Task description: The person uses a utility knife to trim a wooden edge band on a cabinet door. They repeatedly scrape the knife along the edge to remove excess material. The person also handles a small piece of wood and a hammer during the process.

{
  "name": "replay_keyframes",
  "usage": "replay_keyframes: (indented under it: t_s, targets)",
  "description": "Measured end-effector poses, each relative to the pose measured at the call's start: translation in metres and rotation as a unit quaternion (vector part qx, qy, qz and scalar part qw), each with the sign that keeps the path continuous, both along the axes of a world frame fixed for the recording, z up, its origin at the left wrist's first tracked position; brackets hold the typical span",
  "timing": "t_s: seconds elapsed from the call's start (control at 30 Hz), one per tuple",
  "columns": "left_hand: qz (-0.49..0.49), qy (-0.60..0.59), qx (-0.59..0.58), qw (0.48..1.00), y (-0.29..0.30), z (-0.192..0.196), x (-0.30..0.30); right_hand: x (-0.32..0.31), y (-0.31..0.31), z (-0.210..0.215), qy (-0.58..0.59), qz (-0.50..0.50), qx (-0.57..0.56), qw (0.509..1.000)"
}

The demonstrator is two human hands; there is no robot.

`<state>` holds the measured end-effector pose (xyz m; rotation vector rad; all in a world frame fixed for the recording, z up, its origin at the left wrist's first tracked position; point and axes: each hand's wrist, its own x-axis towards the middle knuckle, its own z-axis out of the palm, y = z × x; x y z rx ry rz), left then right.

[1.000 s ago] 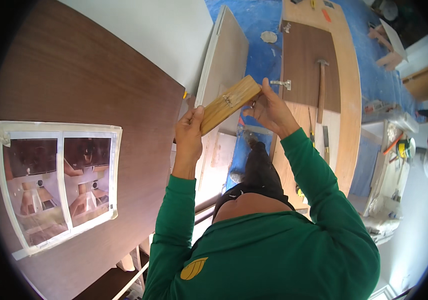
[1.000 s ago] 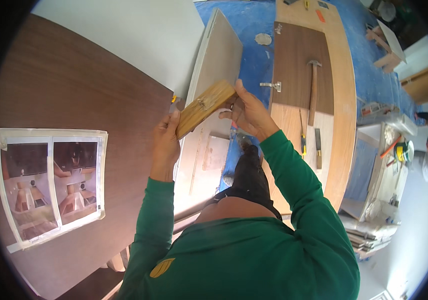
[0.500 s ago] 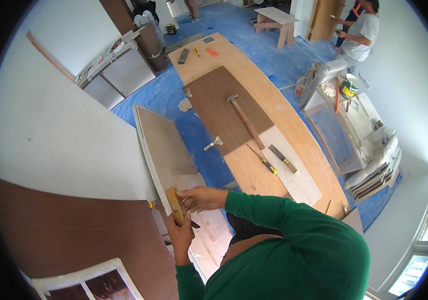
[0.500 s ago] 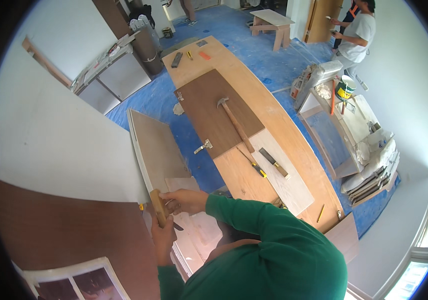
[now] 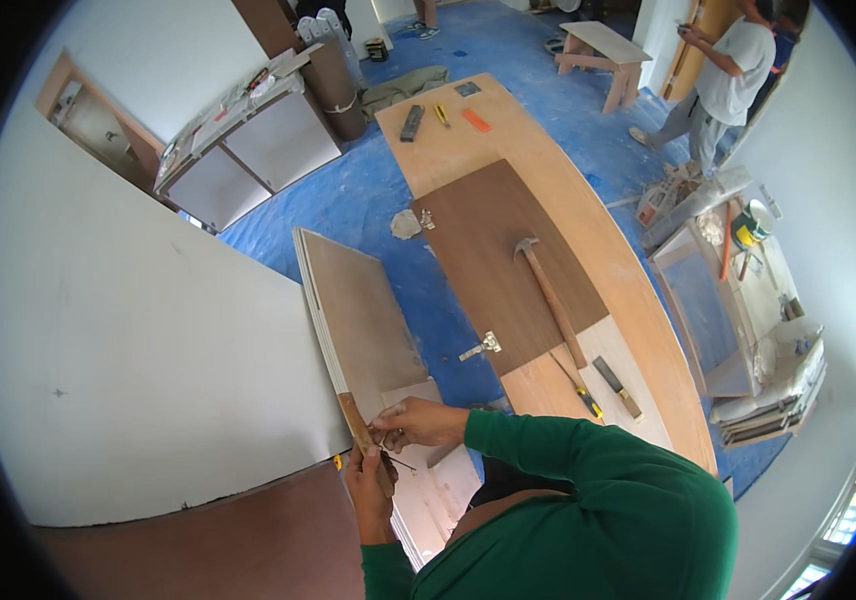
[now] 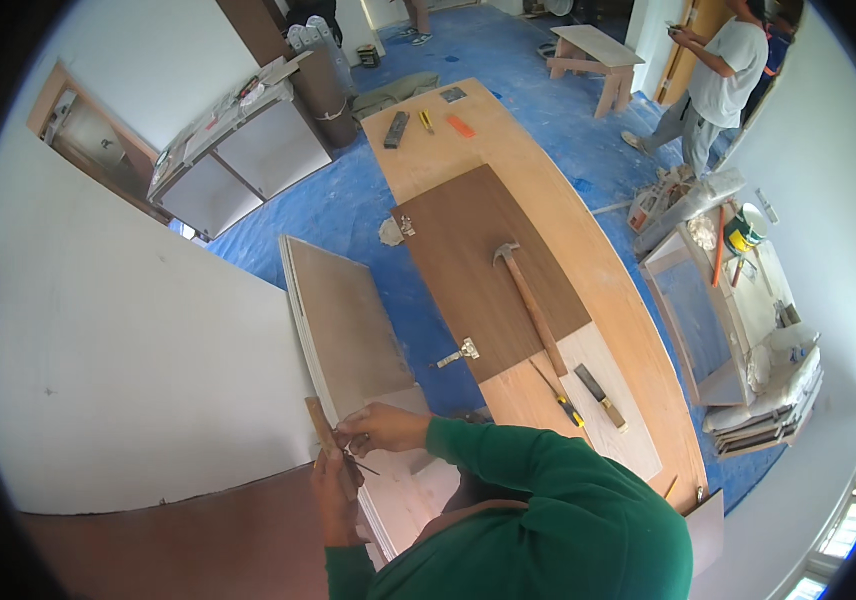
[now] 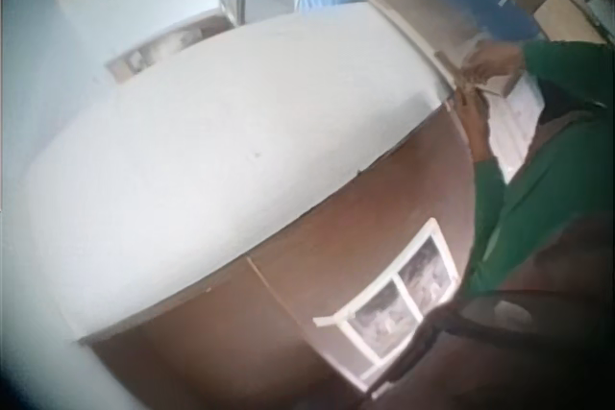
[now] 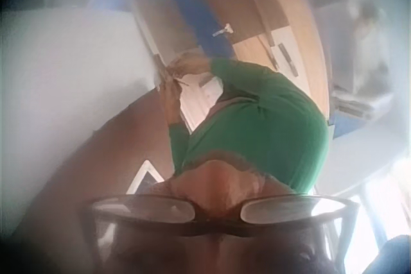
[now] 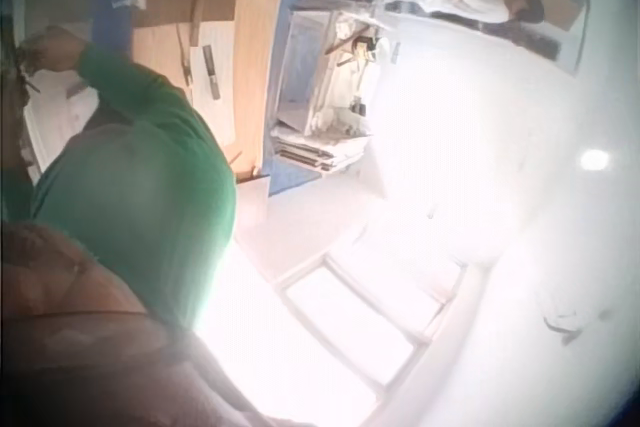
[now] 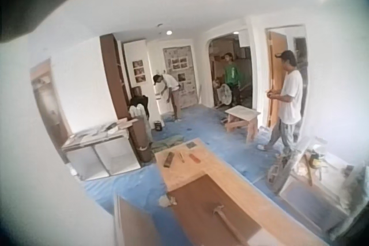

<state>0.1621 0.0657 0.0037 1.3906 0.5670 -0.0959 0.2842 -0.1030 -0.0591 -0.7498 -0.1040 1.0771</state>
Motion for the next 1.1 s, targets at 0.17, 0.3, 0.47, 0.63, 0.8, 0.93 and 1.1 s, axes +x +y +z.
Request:
replay_keyframes:
  t_s: [0.17,0.3,0.47,0.63,0.8,0.93,1.1]
  targets:
    - [-0.005,-0.002,0.002,1.0,0.001,-0.005,0.037,0.048,0.002,0.009,-0.156,0.02,-0.104,0.982]
    - [0.029,0.034,-0.052,0.998,0.002,-0.005,0.056,0.069,-0.007,0.032,-0.204,0.021,-0.12,0.971]
    - [0.004,0.052,-0.057,0.997,-0.013,0.006,0.077,0.075,0.003,0.004,-0.104,-0.048,-0.073,0.991]
    - [-0.044,0.0,-0.07,0.997,-0.027,-0.002,0.101,0.069,-0.005,0.008,-0.004,-0.144,-0.061,0.988]
    - [-0.04,0.006,-0.08,0.996,-0.041,-0.01,0.116,0.077,-0.013,-0.015,0.052,-0.183,0.027,0.981]
    - [-0.075,-0.02,-0.037,0.996,-0.049,-0.013,0.127,0.076,-0.035,0.001,0.083,-0.207,0.001,0.975]
    - [-0.126,-0.01,0.051,0.991,-0.061,-0.009,0.137,0.083,-0.07,0.0,-0.063,-0.188,-0.059,0.978]
